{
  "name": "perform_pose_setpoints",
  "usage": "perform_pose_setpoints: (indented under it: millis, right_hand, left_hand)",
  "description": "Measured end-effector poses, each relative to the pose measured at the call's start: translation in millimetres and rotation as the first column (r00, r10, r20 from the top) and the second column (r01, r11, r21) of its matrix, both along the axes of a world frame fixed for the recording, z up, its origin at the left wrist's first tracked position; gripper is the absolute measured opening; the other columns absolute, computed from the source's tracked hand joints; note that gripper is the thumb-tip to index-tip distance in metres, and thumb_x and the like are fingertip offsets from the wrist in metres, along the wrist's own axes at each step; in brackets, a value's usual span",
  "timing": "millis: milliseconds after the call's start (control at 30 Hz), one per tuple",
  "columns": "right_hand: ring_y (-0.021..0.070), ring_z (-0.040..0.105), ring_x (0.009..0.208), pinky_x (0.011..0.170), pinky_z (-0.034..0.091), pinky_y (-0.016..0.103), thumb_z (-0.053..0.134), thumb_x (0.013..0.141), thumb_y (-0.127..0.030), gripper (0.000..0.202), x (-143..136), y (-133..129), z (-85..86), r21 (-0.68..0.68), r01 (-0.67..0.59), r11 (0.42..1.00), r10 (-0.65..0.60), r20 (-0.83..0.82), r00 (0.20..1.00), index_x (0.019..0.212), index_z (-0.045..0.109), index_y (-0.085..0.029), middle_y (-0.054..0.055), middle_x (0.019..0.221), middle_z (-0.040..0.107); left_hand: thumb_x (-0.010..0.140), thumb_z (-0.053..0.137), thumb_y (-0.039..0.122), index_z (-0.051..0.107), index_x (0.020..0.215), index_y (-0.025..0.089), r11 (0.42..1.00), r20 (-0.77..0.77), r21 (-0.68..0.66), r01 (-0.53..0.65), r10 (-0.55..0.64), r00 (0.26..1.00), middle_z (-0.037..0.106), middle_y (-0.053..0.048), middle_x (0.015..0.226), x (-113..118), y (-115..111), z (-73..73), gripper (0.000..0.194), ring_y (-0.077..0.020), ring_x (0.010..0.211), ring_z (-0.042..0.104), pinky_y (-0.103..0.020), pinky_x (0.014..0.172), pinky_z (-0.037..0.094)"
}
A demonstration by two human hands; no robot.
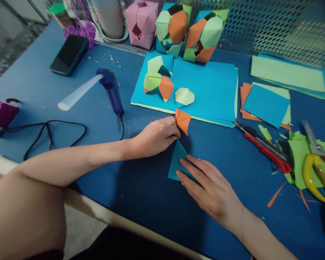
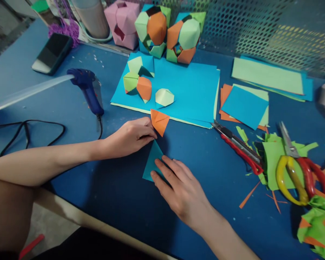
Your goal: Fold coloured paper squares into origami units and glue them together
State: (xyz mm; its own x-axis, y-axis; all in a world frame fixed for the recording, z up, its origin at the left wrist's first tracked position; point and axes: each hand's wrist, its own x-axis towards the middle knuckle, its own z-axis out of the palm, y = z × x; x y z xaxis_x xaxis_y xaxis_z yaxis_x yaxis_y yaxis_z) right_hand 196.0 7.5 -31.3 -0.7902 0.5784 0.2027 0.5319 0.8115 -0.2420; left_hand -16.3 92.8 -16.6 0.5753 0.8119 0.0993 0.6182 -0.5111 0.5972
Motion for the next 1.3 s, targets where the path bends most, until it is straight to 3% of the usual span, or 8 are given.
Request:
perform_pose_setpoints:
  millis: [167,300,367,467,600,767,967,1300]
  right_hand:
    - [0.0301,0.044,0.123,0.096,0.042,0.049,0.050,0.086,-0.010,0.031,-2,0,1.8,0.006,-0.003,1.000,0.003,-0.003,1.000,0.115,0.061,-0.015,0.013,0.127,0.056]
    - [0.0297,0.044,0.123,0.097,0.040,0.049,0.048,0.087,-0.012,0.031,-2,-1,1.6,0.014,0.000,1.000,0.000,0.012,1.000,0.116,0.060,-0.016,0.012,0.128,0.056]
    - [0.0295,0.046,0.122,0.098,0.039,0.050,0.048,0.088,-0.014,0.029,-2,-1,-0.4,0.030,0.003,1.000,-0.003,-0.013,1.000,0.114,0.061,-0.017,0.011,0.125,0.058]
    - [0.0282,0.048,0.120,0.099,0.037,0.050,0.045,0.089,-0.015,0.026,-4,-1,-4.0,0.045,0.031,0.999,-0.027,-0.080,0.996,0.106,0.065,-0.018,0.009,0.116,0.064]
    - [0.0277,0.048,0.120,0.099,0.038,0.051,0.039,0.091,-0.015,0.030,-6,0,-3.6,0.015,0.030,0.999,-0.028,-0.094,0.995,0.103,0.067,-0.019,0.010,0.115,0.064]
    - [0.0292,0.047,0.121,0.099,0.038,0.053,0.041,0.090,-0.013,0.030,-5,-1,-1.3,0.023,0.020,1.000,-0.018,-0.099,0.995,0.109,0.064,-0.019,0.011,0.118,0.062]
    - [0.0296,0.048,0.120,0.097,0.040,0.053,0.041,0.089,-0.011,0.031,-4,-1,-1.5,0.016,0.009,1.000,-0.007,-0.093,0.996,0.110,0.064,-0.017,0.011,0.117,0.063]
    - [0.0301,0.052,0.116,0.094,0.045,0.053,0.041,0.089,-0.011,0.030,-6,1,-1.0,0.042,0.011,0.999,-0.005,-0.128,0.992,0.106,0.066,-0.016,0.011,0.115,0.064]
  left_hand:
    - [0.084,0.044,0.008,0.065,0.083,0.011,1.000,-0.028,0.012,0.013,-0.012,1.000,0.060,-0.007,0.087,-1,3,-0.5,0.022,-0.0145,0.082,0.058,-0.023,0.071,0.045]
    - [0.085,0.038,0.005,0.062,0.091,0.009,0.997,-0.137,0.067,0.048,-0.039,0.990,0.058,-0.010,0.092,0,-6,14.8,0.025,-0.0158,0.085,0.056,-0.025,0.074,0.046]
    - [0.085,0.036,0.004,0.059,0.092,0.009,0.977,-0.241,0.151,0.153,-0.114,0.964,0.058,-0.012,0.093,3,-19,26.5,0.025,-0.0185,0.086,0.055,-0.029,0.075,0.047]
    - [0.085,0.036,0.006,0.059,0.083,0.009,0.898,-0.380,0.218,0.381,-0.282,0.881,0.058,-0.011,0.084,9,-43,37.2,0.023,-0.0196,0.076,0.054,-0.032,0.066,0.049]
    - [0.085,0.034,0.005,0.059,0.097,0.002,0.831,-0.487,0.365,0.420,-0.214,0.847,0.062,-0.018,0.093,15,-66,30.5,0.028,-0.0215,0.081,0.059,-0.034,0.071,0.050]
    - [0.086,0.034,0.008,0.059,0.101,0.001,0.807,-0.537,0.455,0.375,-0.087,0.839,0.061,-0.025,0.111,16,-71,19.5,0.030,-0.0245,0.091,0.061,-0.036,0.074,0.049]
    - [0.085,0.037,0.011,0.057,0.102,0.003,0.814,-0.603,0.443,0.375,-0.039,0.797,0.052,-0.026,0.125,15,-72,16.4,0.027,-0.0261,0.097,0.059,-0.035,0.071,0.047]
    - [0.085,0.039,0.014,0.055,0.106,0.001,0.798,-0.640,0.456,0.393,-0.013,0.768,0.053,-0.028,0.123,15,-77,12.9,0.029,-0.0312,0.106,0.057,-0.039,0.081,0.046]
